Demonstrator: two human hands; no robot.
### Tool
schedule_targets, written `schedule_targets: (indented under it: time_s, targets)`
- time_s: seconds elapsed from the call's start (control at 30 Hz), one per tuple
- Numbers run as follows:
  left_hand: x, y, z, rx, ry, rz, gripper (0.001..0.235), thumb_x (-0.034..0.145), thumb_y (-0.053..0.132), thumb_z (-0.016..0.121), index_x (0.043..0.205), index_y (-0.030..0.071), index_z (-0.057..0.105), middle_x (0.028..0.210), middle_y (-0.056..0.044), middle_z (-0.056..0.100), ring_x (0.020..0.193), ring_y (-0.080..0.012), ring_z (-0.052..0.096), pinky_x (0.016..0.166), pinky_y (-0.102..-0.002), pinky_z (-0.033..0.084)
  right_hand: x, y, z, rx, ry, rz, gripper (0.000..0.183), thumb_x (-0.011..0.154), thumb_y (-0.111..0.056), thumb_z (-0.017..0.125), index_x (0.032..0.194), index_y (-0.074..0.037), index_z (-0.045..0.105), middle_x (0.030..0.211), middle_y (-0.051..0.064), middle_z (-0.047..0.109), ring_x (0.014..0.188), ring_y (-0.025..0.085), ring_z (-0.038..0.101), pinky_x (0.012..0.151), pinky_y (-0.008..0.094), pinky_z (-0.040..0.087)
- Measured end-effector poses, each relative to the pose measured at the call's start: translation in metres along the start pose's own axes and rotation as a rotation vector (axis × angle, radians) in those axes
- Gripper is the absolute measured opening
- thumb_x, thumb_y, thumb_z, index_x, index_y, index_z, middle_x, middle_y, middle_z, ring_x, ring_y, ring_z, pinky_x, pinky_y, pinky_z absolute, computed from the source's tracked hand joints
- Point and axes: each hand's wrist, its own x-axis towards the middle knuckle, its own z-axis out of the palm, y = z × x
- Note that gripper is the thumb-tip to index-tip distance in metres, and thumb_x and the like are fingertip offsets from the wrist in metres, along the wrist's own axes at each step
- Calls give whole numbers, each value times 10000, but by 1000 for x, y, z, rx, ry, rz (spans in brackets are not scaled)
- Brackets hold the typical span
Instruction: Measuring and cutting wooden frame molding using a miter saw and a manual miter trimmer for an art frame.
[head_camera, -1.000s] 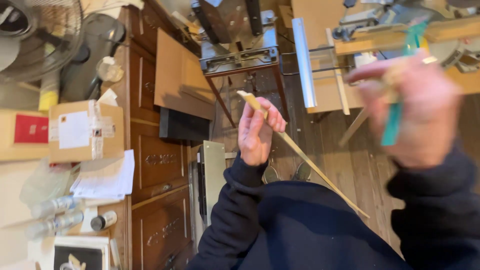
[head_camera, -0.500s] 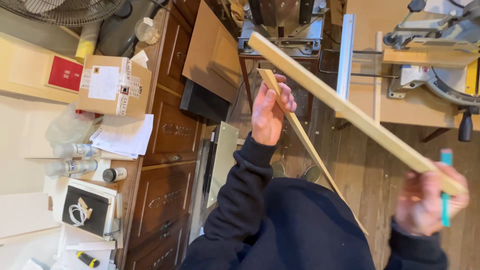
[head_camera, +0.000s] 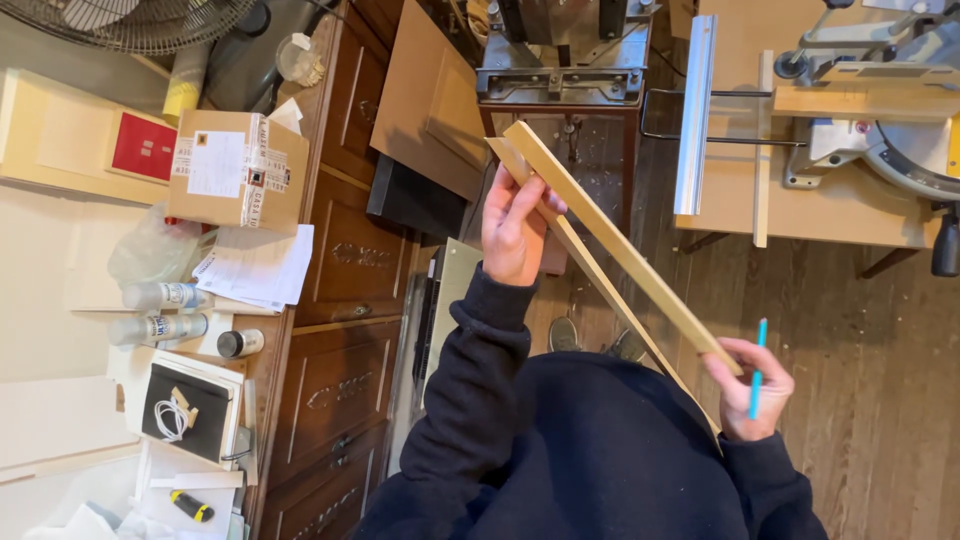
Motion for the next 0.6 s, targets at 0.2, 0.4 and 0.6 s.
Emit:
schedule_targets:
  time_s: [0.2, 0.4, 0.6]
  targets:
    - [-10, 16, 24, 31, 1, -3, 265, 1095, 136, 514, 1330, 19, 546, 1200, -92, 635, 1106, -177, 599, 1013, -337, 486, 15, -29, 47, -574, -268, -305, 272, 835, -6, 809, 1092, -3, 720, 1086, 110, 732, 1010, 199, 709, 924, 300, 561]
    - [-24, 19, 43, 90, -27, 26, 255, 1152, 187, 470, 1349, 27, 500, 1243, -155, 666, 1124, -249, 667, 1037, -419, 549, 18, -27, 71, -563, -331, -244, 277, 844, -19, 809, 1108, -12, 724, 1065, 105, 749, 929, 176, 728, 860, 282, 581]
    - [-29, 21, 49, 94, -25, 15, 295, 1172, 198, 454, 1412, 28, 479, 1241, -167, 671, 1092, -253, 682, 1019, -420, 559, 27, -26, 66, -623, -389, -276, 301, 863, -21, 793, 1153, -17, 711, 1098, 100, 741, 953, 174, 720, 884, 281, 570]
